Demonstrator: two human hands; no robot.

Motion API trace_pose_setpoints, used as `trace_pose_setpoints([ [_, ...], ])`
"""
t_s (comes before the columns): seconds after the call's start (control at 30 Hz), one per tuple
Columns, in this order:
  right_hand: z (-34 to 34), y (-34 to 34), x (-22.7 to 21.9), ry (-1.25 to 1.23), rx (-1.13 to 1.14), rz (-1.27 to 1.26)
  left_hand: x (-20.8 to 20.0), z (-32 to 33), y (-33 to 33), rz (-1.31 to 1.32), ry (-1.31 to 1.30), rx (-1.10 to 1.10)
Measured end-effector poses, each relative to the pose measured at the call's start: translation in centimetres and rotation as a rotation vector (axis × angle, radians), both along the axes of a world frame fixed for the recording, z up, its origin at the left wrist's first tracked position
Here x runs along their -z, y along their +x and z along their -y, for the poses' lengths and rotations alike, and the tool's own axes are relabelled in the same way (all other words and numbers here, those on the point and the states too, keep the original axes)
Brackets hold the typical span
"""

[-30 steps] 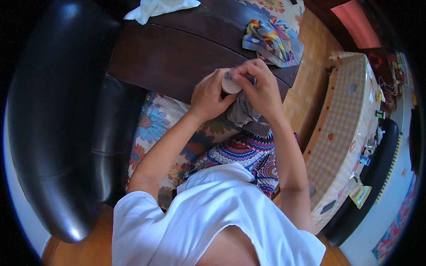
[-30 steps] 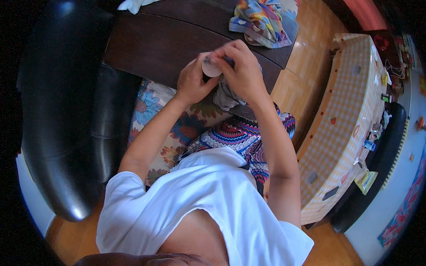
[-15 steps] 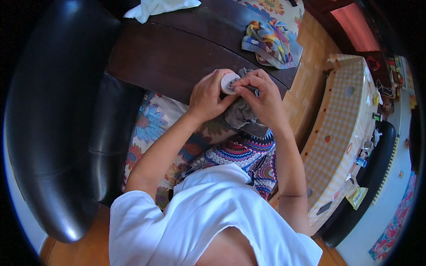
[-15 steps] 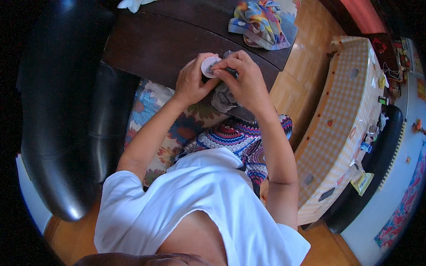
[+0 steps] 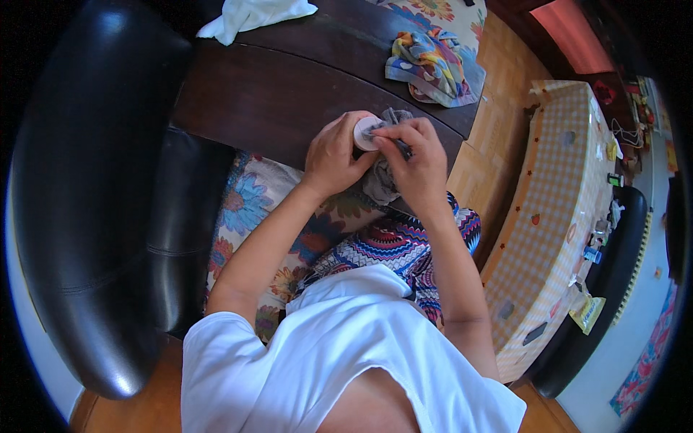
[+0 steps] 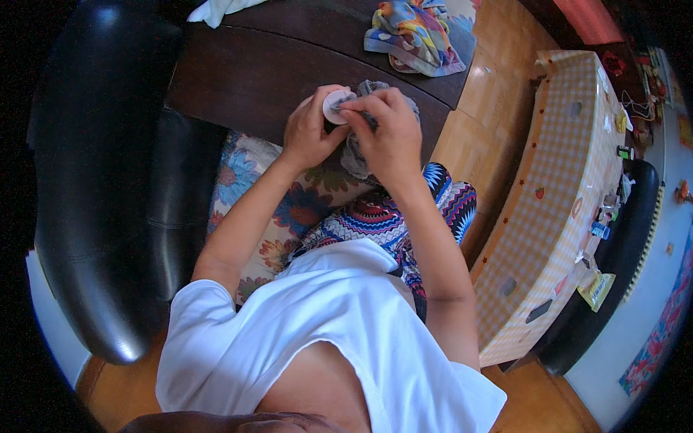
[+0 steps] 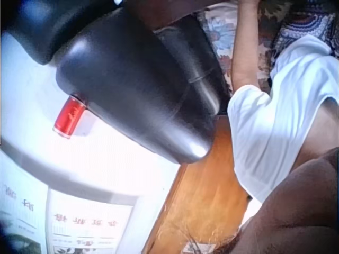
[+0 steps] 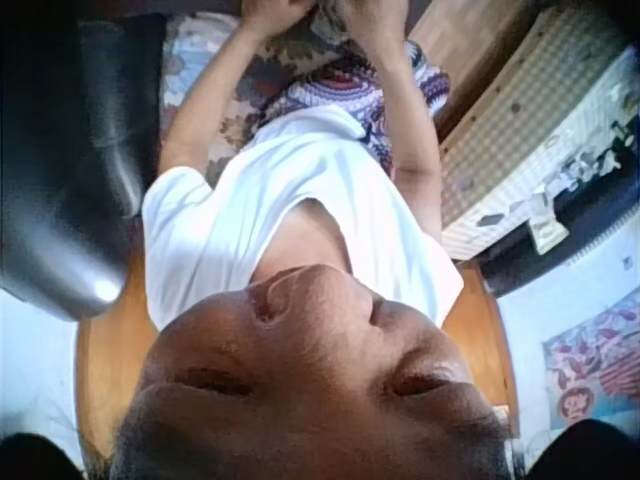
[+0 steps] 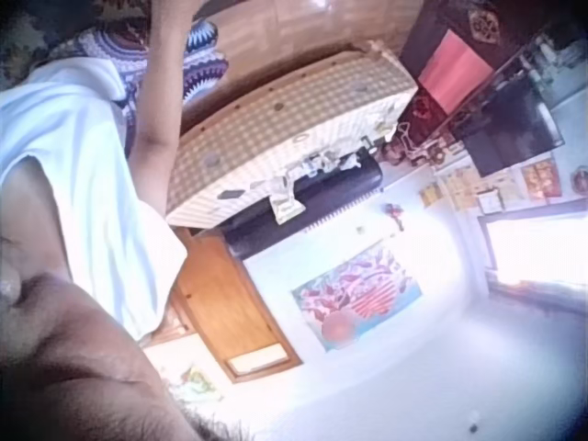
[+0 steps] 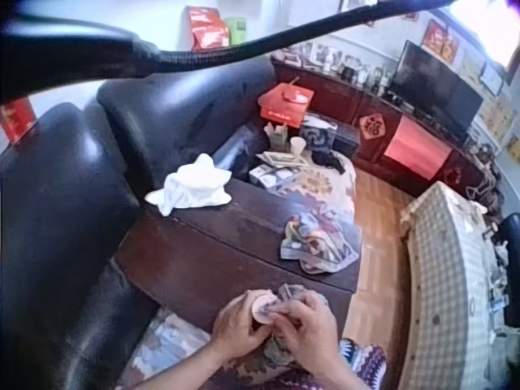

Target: The person clears items from a low wooden table, wipes the surface with a cloth, and then cleans a small white cup. The person uses a gray cloth and a colorful cloth to wipe the table and the cup.

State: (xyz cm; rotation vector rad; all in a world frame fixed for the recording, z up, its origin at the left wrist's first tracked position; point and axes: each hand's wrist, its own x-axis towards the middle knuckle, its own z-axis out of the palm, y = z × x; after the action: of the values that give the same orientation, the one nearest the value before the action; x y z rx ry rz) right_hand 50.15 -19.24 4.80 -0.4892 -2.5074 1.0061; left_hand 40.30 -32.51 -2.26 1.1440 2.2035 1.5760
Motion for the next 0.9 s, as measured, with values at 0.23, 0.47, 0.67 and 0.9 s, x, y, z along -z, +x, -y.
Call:
trace_pose_setpoints([
  [0.23, 1.3, -0.8, -1.1, 0.146, -0.12, -0.037, 0.1, 0.0, 0.0, -0.026, 0.008, -0.016],
  [0.47, -2.7, 2.8, 1.6, -0.244, 0.037, 0.065, 0.4, 0.0, -0.1, -0.09, 0.009, -0.022],
  [0.67, -0.5, 0.7, 1.5, -0.209, 0.048, -0.218, 0.2, 0.6, -0.4, 0.02, 0.083, 0.001],
  [0.9, 0.4, 1.0, 2.1, -0.121, 0.178, -0.165, 0.6, 0.9, -0.6, 0.228, 0.169, 0.068],
])
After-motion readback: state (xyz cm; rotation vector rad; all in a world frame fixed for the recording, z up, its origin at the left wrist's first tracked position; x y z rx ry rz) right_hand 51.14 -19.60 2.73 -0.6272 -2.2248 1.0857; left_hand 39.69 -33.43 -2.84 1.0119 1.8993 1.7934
